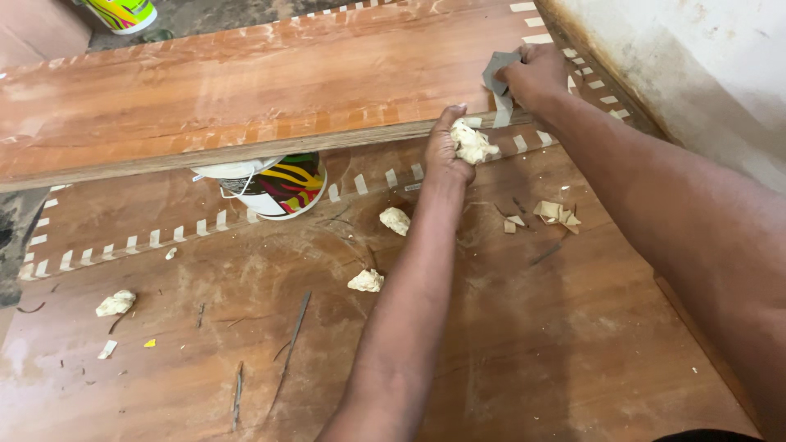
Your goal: The person sands the edges of a wooden board using a sanding block and wipes the surface with a cloth. The board is supported on a bucket, and the person works along the taped edges.
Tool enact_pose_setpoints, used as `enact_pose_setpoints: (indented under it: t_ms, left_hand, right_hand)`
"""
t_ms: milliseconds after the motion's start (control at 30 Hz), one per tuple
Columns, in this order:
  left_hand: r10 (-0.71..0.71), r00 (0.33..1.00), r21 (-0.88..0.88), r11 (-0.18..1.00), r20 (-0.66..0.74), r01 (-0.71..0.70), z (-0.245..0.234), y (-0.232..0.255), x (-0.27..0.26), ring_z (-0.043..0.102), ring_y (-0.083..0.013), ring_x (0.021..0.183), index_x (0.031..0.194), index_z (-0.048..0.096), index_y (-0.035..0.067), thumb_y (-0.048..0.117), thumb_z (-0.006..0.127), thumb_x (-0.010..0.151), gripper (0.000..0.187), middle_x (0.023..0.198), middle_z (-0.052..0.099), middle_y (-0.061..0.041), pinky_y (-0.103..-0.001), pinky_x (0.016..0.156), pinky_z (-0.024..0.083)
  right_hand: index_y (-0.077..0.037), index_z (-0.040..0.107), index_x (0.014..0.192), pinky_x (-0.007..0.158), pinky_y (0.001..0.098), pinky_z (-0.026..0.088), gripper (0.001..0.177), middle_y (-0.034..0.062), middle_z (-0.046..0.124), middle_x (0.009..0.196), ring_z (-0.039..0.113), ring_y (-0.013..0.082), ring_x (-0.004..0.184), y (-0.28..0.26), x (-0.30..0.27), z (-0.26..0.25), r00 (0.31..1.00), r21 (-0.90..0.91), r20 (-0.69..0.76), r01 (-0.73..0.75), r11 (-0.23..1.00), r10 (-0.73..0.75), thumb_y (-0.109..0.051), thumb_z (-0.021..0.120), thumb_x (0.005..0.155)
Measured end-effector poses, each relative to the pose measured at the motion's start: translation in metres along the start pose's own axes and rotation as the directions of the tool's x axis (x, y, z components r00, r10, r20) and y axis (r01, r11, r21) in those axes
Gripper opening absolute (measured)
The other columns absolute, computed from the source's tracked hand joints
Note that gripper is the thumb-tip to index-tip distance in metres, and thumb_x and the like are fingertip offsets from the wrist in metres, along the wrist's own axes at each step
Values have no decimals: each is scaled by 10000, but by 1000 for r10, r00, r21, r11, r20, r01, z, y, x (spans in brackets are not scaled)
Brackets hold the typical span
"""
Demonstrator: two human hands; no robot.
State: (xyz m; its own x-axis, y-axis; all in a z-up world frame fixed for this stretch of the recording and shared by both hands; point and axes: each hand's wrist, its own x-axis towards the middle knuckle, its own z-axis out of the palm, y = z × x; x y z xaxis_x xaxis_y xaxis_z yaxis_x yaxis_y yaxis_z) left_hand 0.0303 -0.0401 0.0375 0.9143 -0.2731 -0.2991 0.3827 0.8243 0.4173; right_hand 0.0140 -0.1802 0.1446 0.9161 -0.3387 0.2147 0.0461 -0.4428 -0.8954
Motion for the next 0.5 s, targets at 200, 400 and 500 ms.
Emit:
enact_pose_setpoints:
  t_ms: [200,400,500]
  left_hand:
    - [-27,997,53,998,77,23,-3,7,2,602,-243,554,922,641,116,232,820,739,280,736,656,-75,-484,500,554]
    - [-15,999,70,997,29,13,3,6,-6,606,-227,546,928,641,126,245,817,721,297,723,656,-70,-463,489,554]
    - [6,1000,100,995,0,-6,9,10,-17,627,-220,569,968,659,109,247,830,730,324,744,673,-77,-418,508,560]
  right_hand:
    - [-1,715,867,551,286,528,67,63,721,790,668,111,646,0,0,-2,999,58,40,-18,998,16,-52,743,834]
    - [-7,717,870,541,290,519,40,76,713,790,644,117,629,0,0,-2,998,71,55,-33,997,29,-47,718,869]
    - [1,693,860,531,303,518,68,83,706,779,641,135,622,-4,-2,-2,996,89,69,-69,994,63,-55,728,878]
